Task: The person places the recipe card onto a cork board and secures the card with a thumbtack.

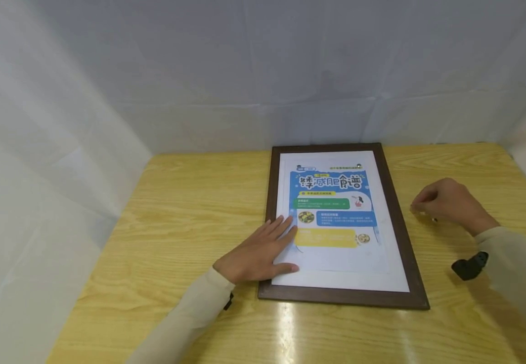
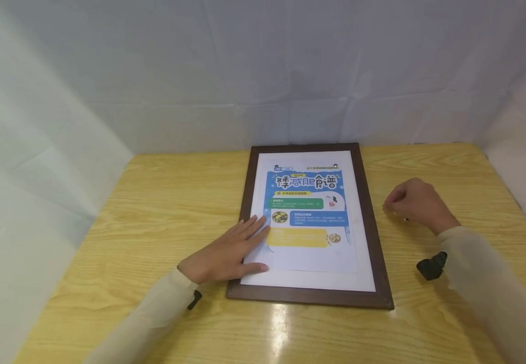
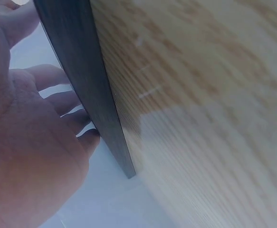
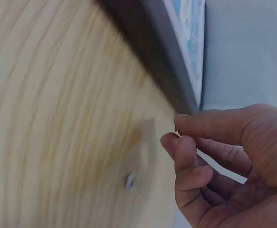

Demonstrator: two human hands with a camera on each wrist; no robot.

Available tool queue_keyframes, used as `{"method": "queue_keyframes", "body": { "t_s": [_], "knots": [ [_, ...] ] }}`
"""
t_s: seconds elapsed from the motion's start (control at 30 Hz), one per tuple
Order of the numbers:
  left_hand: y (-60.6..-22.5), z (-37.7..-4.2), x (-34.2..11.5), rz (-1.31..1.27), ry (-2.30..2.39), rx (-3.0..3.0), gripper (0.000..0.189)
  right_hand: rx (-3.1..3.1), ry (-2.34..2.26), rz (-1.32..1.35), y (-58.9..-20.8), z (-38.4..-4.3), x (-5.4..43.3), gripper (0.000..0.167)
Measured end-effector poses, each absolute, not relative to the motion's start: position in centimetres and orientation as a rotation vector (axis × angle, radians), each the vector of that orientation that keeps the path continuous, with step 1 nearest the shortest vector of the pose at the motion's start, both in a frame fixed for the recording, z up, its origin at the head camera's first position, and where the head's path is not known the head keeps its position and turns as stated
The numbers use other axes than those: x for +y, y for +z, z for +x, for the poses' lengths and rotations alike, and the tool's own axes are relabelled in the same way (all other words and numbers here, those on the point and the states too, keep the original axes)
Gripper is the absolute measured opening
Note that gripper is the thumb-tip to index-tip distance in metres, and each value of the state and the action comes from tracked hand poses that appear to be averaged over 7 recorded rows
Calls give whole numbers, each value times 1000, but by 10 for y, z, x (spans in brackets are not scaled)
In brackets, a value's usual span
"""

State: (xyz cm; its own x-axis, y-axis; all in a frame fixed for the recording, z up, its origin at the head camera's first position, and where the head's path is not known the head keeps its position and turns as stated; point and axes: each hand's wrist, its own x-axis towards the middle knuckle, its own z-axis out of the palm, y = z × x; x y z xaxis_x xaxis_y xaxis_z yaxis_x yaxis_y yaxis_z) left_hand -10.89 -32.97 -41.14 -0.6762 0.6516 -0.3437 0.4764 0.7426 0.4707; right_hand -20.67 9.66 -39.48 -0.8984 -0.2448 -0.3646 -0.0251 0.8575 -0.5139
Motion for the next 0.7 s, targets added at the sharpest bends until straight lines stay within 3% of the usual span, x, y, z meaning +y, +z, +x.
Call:
{"method": "queue_keyframes", "body": {
  "t_s": [0.7],
  "knots": [
    [-410, -109, -334, 801, 480, 2437, 82, 2553, -884, -419, -370, -189, -5, 12]
  ]
}}
